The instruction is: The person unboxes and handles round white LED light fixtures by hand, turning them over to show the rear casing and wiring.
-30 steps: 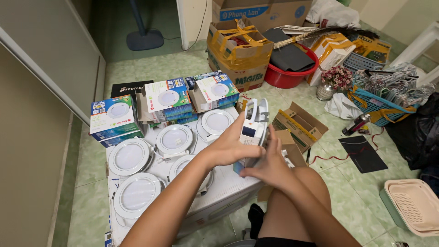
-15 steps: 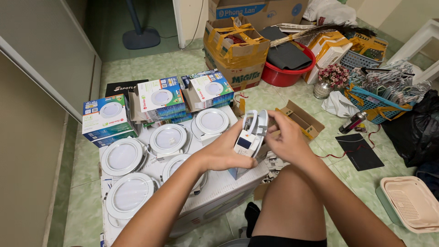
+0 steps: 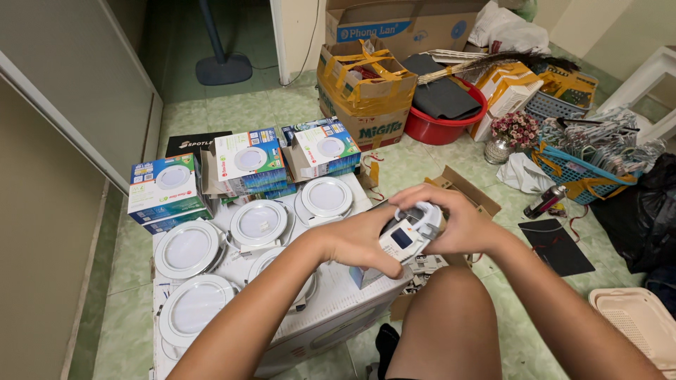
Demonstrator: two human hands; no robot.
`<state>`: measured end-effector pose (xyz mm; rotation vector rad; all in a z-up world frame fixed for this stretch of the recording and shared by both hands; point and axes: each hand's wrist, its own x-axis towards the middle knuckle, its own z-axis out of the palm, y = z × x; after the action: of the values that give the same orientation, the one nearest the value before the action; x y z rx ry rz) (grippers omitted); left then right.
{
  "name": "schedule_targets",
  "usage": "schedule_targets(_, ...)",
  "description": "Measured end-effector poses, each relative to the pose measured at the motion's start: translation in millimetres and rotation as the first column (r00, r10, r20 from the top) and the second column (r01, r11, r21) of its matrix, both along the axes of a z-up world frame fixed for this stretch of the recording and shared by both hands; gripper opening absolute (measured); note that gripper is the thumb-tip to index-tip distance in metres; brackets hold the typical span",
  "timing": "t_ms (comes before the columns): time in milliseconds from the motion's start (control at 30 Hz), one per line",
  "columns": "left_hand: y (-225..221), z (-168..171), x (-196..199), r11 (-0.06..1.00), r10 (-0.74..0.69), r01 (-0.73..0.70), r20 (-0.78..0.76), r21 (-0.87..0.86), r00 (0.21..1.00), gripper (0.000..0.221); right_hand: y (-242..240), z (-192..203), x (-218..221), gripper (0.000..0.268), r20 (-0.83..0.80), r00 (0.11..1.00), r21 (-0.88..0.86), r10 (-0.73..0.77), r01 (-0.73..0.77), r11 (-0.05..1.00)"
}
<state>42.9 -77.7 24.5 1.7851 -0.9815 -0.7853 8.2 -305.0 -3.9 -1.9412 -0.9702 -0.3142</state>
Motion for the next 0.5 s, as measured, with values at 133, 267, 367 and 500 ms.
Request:
schedule_targets(133, 0.0, -9.4, -1.9, 0.997, -0.031, 0.031, -0.008, 0.068, 0.999, 0.064, -1.7, 9.3, 3.6, 0.05, -0.094, 0.995, -0.052, 0.031, -0.036, 0.998)
schedule_targets(267, -9.5, -43.7, 13.2, 0.998, -0.024, 0.027, -0.077, 0.048, 0.997, 0.058, -1.9, 22.8, 8.3, 0.053, -0.123, 0.99, -0.226, 0.063, -0.09, 0.97)
schedule_targets(367, -6.6, -32.8, 9.0, 1.0, -0.001, 0.002, -0.037, 0.031, 0.999, 0.067, 1.3, 34.9, 7.0, 0.049, -0.122, 0.989, -0.288, 0.081, -0.113, 0.951)
schedule_targets(500, 12.7, -5.1, -8.0, 0.998, 0.042, -0.043, 0.025, 0.037, 0.999, 0.094, 6.6, 49.5, 6.5, 0.048, -0.149, 0.986, -0.39, 0.076, -0.129, 0.912)
